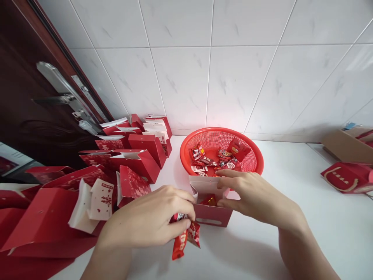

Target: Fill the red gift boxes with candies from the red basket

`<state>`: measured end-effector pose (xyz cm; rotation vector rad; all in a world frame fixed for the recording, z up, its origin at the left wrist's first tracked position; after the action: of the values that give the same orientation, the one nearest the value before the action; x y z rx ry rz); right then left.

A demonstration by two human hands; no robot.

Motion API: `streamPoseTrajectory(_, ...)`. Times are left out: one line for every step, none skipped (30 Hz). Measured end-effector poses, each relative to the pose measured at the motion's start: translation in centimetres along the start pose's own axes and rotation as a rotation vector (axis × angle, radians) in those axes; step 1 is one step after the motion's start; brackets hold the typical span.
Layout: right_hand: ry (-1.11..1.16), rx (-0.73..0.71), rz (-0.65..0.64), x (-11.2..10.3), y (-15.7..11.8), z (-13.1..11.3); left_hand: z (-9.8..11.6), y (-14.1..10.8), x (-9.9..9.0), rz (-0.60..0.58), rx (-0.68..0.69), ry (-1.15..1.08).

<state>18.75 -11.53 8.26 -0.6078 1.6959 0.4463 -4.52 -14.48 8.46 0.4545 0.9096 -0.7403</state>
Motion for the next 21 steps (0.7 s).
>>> streamPoseTrajectory(0.013,-0.01,-0.007,0.0,-0.1,0.0,0.1,0.1,-0.1,0.003,-0.012,-0.023)
streamPoseTrajectory(0.026,-0.017,-0.014,0.1,-0.1,0.0,0.2,0.3,-0.2,0.014,-0.027,-0.055)
streamPoseTrajectory(0.04,-0.024,-0.02,0.2,-0.1,0.0,0.3,0.6,-0.3,0.044,-0.041,-0.098)
streamPoseTrajectory(0.058,-0.038,-0.026,0.3,-0.1,0.0,0.4,0.9,-0.5,0.097,-0.047,-0.145)
streamPoseTrajectory(0.081,-0.056,-0.032,0.4,-0.1,0.0,0.5,1.2,-0.6,0.168,-0.047,-0.189)
streamPoseTrajectory(0.11,-0.077,-0.039,0.5,-0.1,0.0,0.6,1.5,-0.7,0.247,-0.044,-0.223)
streamPoseTrajectory(0.141,-0.095,-0.047,0.6,-0.1,-0.1,0.6,1.8,-0.7,0.327,-0.033,-0.241)
streamPoseTrajectory(0.172,-0.11,-0.056,0.7,0.0,-0.1,0.7,2.1,-0.6,0.404,-0.019,-0.243)
streamPoseTrajectory(0.197,-0.119,-0.064,0.8,0.0,-0.1,0.7,2.3,-0.4,0.463,-0.004,-0.231)
streamPoseTrajectory(0.214,-0.122,-0.068,0.9,0.1,0.0,0.6,2.5,-0.2,0.505,0.016,-0.209)
streamPoseTrajectory(0.223,-0.121,-0.07,1.0,0.1,0.0,0.6,2.6,0.2,0.531,0.035,-0.181)
streamPoseTrajectory(0.225,-0.118,-0.071,1.1,0.2,0.0,0.6,2.8,0.6,0.542,0.052,-0.15)
streamPoseTrajectory(0.222,-0.115,-0.073,1.1,0.2,0.0,0.6,2.9,1.0,0.541,0.069,-0.117)
streamPoseTrajectory(0.217,-0.111,-0.076,1.2,0.2,0.0,0.5,3.0,1.4,0.526,0.083,-0.085)
streamPoseTrajectory(0.211,-0.108,-0.081,1.2,0.3,0.0,0.5,3.2,1.8,0.505,0.09,-0.053)
streamPoseTrajectory(0.205,-0.105,-0.085,1.2,0.3,0.0,0.5,3.3,2.1,0.482,0.092,-0.025)
streamPoseTrajectory(0.199,-0.103,-0.088,1.2,0.3,0.0,0.5,3.4,2.3,0.456,0.088,-0.005)
streamPoseTrajectory(0.194,-0.104,-0.091,1.3,0.3,0.0,0.5,3.5,2.4,0.43,0.083,0.005)
streamPoseTrajectory(0.189,-0.104,-0.094,1.3,0.3,0.0,0.4,3.6,2.4,0.41,0.076,0.008)
streamPoseTrajectory(0.184,-0.103,-0.099,1.3,0.3,0.0,0.4,3.7,2.4,0.395,0.066,0.005)
streamPoseTrajectory(0.179,-0.1,-0.104,1.3,0.3,0.0,0.3,3.7,2.3,0.387,0.057,-0.002)
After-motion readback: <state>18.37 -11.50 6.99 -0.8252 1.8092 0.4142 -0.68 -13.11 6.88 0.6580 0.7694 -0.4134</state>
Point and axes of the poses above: each hand's wrist, its own y-axis towards the middle knuckle, its own x-axis out of the palm, z = x × y, the point moved 2 cm from there along y, towards the middle knuckle, and after that the axes turned 9 degrees about -y, right-handed, at the moved point
